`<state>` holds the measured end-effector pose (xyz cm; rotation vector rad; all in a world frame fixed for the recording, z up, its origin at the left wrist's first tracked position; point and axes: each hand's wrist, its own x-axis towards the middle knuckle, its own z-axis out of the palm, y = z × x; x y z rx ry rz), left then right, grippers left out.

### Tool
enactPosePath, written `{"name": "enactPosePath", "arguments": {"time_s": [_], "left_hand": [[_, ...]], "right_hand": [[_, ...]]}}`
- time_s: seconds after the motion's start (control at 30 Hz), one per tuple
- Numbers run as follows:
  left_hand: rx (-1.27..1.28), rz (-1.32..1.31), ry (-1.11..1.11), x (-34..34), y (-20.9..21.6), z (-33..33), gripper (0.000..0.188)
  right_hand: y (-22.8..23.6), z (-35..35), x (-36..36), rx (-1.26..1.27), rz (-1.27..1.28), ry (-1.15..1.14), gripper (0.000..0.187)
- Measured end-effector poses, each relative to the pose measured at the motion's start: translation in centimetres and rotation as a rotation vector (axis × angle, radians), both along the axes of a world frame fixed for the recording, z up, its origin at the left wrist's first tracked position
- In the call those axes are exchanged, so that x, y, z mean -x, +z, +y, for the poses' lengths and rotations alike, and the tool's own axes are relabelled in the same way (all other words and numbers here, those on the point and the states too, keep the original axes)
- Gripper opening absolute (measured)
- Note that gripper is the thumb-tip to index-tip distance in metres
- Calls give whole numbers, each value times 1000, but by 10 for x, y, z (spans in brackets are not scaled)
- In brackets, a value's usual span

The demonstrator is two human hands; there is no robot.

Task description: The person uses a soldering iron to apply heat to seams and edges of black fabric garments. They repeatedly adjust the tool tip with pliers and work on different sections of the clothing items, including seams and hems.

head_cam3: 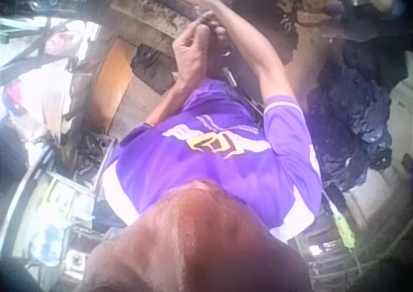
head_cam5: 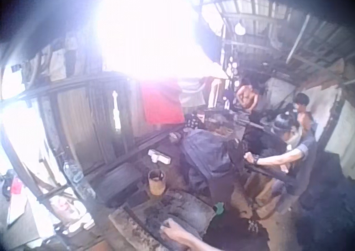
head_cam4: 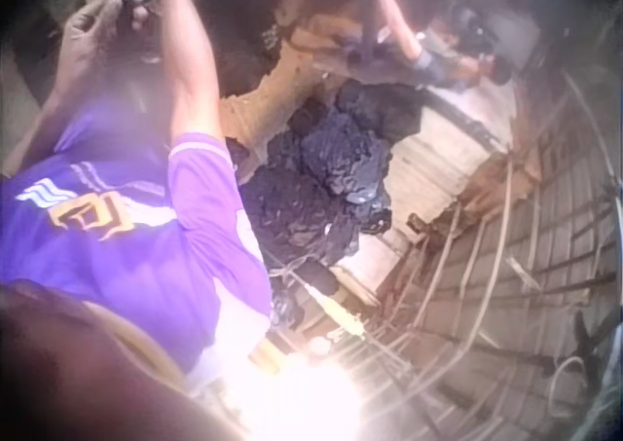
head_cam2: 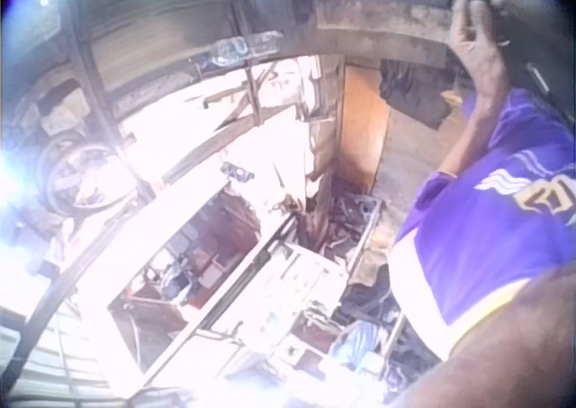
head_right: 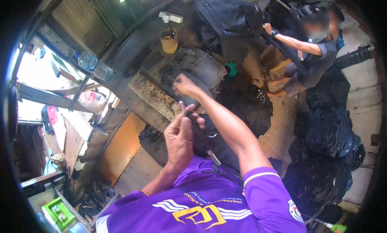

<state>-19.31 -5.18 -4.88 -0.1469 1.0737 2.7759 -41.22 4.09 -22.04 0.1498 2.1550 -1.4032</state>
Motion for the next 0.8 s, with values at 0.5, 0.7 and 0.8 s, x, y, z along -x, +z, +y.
{"name": "enactPosePath", "arguments": {"time_s": [0.5, 0.7, 0.8], "left_hand": [[17, 43, -77, -5, -7, 16, 31], [-39, -60, -198, -10, -3, 69, 44], [28, 160, -417, -14, -14, 92, 53]], "right_hand": [[114, 207, -201, 156, 239, -518, 35], [286, 296, -397, -581, 794, -1025, 24], [402, 308, -492, -1619, 1365, -1068, 19]]}}
